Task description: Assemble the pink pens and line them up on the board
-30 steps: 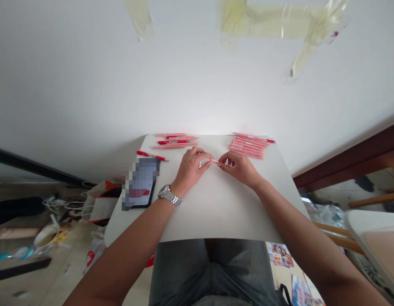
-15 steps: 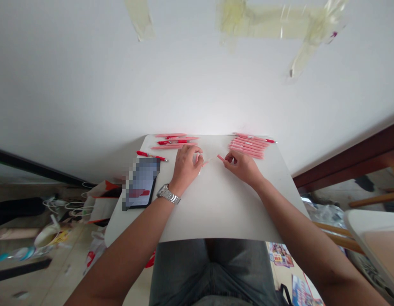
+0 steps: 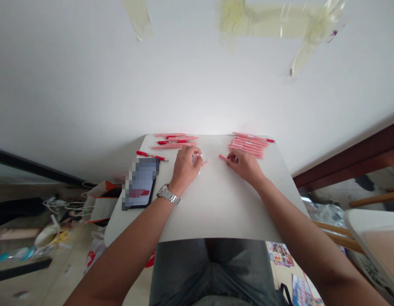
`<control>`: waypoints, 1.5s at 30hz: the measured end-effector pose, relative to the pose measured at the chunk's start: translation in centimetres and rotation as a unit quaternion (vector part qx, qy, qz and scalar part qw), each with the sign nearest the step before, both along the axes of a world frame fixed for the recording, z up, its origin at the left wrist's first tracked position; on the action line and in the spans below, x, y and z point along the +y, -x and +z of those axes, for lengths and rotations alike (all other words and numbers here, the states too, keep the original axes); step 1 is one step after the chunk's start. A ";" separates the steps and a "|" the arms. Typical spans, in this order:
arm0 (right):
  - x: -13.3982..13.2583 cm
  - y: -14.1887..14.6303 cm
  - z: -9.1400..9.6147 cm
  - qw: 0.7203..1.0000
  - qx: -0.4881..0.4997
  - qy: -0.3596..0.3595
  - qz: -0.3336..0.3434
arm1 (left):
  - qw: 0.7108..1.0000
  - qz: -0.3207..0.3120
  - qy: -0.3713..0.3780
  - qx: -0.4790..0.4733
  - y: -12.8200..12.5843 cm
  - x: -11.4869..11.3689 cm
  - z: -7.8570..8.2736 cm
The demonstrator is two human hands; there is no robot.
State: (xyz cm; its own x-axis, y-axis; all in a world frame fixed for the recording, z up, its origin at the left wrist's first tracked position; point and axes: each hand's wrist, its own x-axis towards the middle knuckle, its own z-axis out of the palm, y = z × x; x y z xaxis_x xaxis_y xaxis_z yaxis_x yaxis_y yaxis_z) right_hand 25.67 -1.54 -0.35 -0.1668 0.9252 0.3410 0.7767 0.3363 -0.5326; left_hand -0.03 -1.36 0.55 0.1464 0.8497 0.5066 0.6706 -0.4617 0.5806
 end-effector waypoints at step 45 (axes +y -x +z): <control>-1.7 1.6 2.1 0.981 0.019 0.014 0.192 | 0.998 -0.025 0.036 -0.035 -0.2 -0.2 0.2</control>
State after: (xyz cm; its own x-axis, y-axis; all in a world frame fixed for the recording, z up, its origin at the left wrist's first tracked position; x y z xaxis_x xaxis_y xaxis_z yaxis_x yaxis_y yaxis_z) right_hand 24.08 -3.19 1.79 -0.4928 0.8057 0.3286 0.5747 0.5849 -0.5724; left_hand 0.17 -1.54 0.73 0.1557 0.8766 0.4553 0.6051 -0.4490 0.6574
